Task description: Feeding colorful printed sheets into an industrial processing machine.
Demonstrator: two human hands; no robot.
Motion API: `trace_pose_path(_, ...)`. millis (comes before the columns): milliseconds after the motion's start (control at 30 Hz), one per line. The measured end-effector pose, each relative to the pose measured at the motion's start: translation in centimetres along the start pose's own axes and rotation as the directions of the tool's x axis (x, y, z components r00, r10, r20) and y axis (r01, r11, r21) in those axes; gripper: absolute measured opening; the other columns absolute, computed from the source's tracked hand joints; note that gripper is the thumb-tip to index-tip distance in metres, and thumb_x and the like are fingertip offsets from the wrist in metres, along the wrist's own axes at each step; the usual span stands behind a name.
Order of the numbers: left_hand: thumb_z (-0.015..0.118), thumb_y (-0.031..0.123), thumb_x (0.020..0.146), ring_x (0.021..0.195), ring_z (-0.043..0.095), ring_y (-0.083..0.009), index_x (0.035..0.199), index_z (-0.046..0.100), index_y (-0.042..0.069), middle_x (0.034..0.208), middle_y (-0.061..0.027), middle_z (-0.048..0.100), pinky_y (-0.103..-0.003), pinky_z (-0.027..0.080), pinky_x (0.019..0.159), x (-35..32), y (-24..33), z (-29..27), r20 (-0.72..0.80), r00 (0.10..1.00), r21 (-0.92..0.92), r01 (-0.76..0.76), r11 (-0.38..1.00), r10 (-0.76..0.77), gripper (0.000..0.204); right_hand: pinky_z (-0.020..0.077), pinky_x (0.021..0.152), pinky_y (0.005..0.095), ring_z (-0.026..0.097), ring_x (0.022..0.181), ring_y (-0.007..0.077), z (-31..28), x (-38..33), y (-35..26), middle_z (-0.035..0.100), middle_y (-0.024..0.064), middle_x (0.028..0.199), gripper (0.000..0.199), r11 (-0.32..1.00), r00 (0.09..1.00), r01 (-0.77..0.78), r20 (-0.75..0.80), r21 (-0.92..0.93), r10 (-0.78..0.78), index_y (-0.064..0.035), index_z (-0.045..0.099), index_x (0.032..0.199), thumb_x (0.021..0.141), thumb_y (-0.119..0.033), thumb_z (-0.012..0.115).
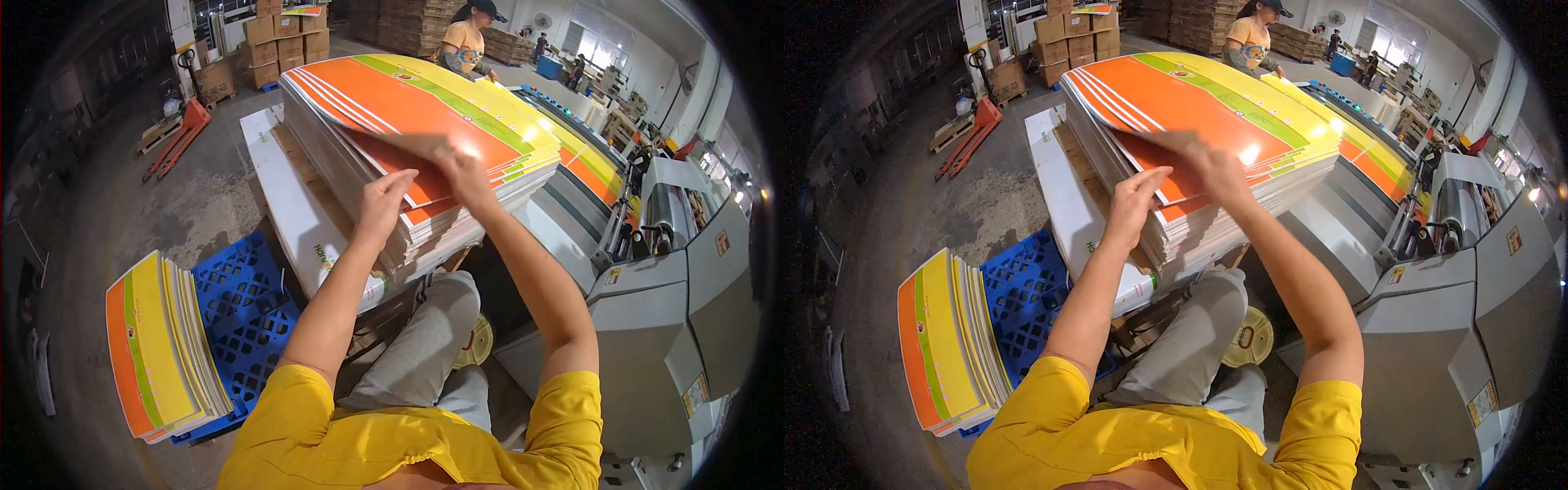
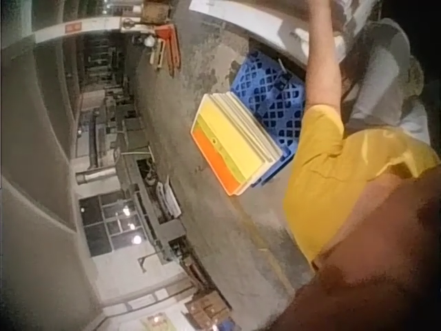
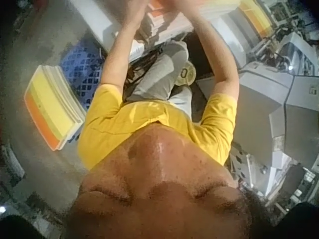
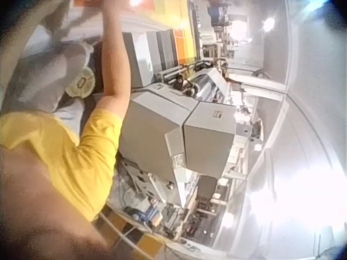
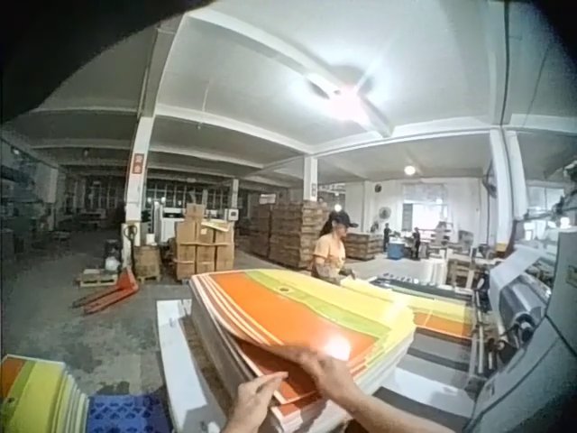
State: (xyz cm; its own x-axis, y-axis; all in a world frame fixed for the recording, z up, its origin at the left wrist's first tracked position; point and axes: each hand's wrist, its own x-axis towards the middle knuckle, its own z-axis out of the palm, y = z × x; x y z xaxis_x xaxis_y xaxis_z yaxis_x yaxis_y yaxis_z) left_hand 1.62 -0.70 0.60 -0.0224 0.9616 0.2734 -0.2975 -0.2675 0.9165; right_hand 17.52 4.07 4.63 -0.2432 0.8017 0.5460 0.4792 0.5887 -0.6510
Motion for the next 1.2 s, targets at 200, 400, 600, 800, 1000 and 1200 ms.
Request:
trace_pose_path(200, 0.056, 0.01, 0.079, 0.059, 0.046, -0.0047, 0.092, 0.063, 0.0, 0.068, 0.0013, 0.055, -0.02, 0.039, 0.054, -0.4, -0.1, -0.5, 0.018, 0.999, 0.162, -0.05, 0.986, 0.048, 0.018, 0.0452, 0.069, 0.0325, 0.059, 0.076, 0.0246, -0.5, 0.4, -2.8, 0.062, 0.0138, 0.089, 0.032, 0.985, 0.989, -0.056, -0.129, 0.162, 0.077, -0.0002, 0.059, 0.097, 0.085, -0.028, 0.047)
trace_pose_path(400, 0.055, 0.011, 0.08, 0.062, 0.049, -0.0064, 0.093, 0.061, -0.001, 0.073, -0.0004, 0.057, -0.02, 0.041, 0.057, -0.4, -0.1, -0.4, 0.019, 1.0, 0.169, -0.026, 0.985, 0.023, 0.018, 0.0439, 0.072, 0.0381, 0.055, 0.082, 0.0317, 0.1, -2.3, -1.0, 0.06, 0.0115, 0.092, 0.021, 0.911, 0.942, 0.332, 0.131, -0.244, -0.308, -0.006, 0.059, 0.097, 0.082, -0.016, 0.051)
trace_pose_path(600, 0.049, 0.008, 0.083, 0.085, 0.056, -0.0173, 0.13, 0.016, -0.001, 0.101, -0.0119, 0.052, -0.03, 0.05, 0.073, -0.5, 0.0, -0.9, -0.029, 1.0, -0.455, -0.01, 0.89, -0.003, 0.058, 0.0448, 0.078, 0.035, 0.053, 0.094, 0.0264, -0.5, -3.0, -2.8, 0.054, 0.009, 0.107, 0.04, 0.775, 0.883, 0.462, 0.142, -0.431, -0.447, -0.0118, 0.055, 0.109, 0.072, 0.001, 0.054)
trace_pose_path(800, 0.052, 0.005, 0.081, 0.085, 0.056, -0.0169, 0.124, 0.025, -0.008, 0.095, -0.0125, 0.051, -0.029, 0.051, 0.071, 0.5, -0.7, -1.9, -0.024, 0.997, -0.407, 0.054, 0.912, -0.07, 0.052, 0.047, 0.073, 0.0343, 0.054, 0.091, 0.0247, -0.4, -3.3, -4.3, 0.053, 0.0072, 0.11, 0.04, 0.659, 0.836, 0.536, 0.228, -0.528, -0.499, -0.0131, 0.06, 0.101, 0.064, 0.002, 0.057)
trace_pose_path(1000, 0.055, 0.008, 0.08, 0.08, 0.057, -0.0157, 0.114, 0.039, -0.006, 0.09, -0.0099, 0.053, -0.028, 0.051, 0.069, 0.5, -0.2, -1.1, 0.012, 0.997, -0.395, 0.075, 0.916, -0.076, 0.04, 0.043, 0.079, 0.0364, 0.052, 0.092, 0.029, 0.4, -3.3, -3.7, 0.054, 0.0116, 0.108, 0.021, 0.796, 0.935, 0.339, 0.086, -0.501, -0.344, -0.0071, 0.064, 0.091, 0.072, -0.007, 0.055)
trace_pose_path(1200, 0.058, 0.016, 0.08, 0.077, 0.057, -0.0153, 0.103, 0.045, -0.002, 0.086, -0.0083, 0.055, -0.027, 0.051, 0.065, 0.5, 0.3, -1.0, -0.031, 0.997, -0.313, 0.06, 0.948, -0.073, 0.032, 0.0399, 0.083, 0.0372, 0.05, 0.096, 0.0312, -0.1, -2.5, -5.5, 0.055, 0.0148, 0.105, 0.03, 0.915, 0.969, 0.232, 0.155, -0.329, -0.19, -0.0011, 0.064, 0.089, 0.078, -0.028, 0.056)
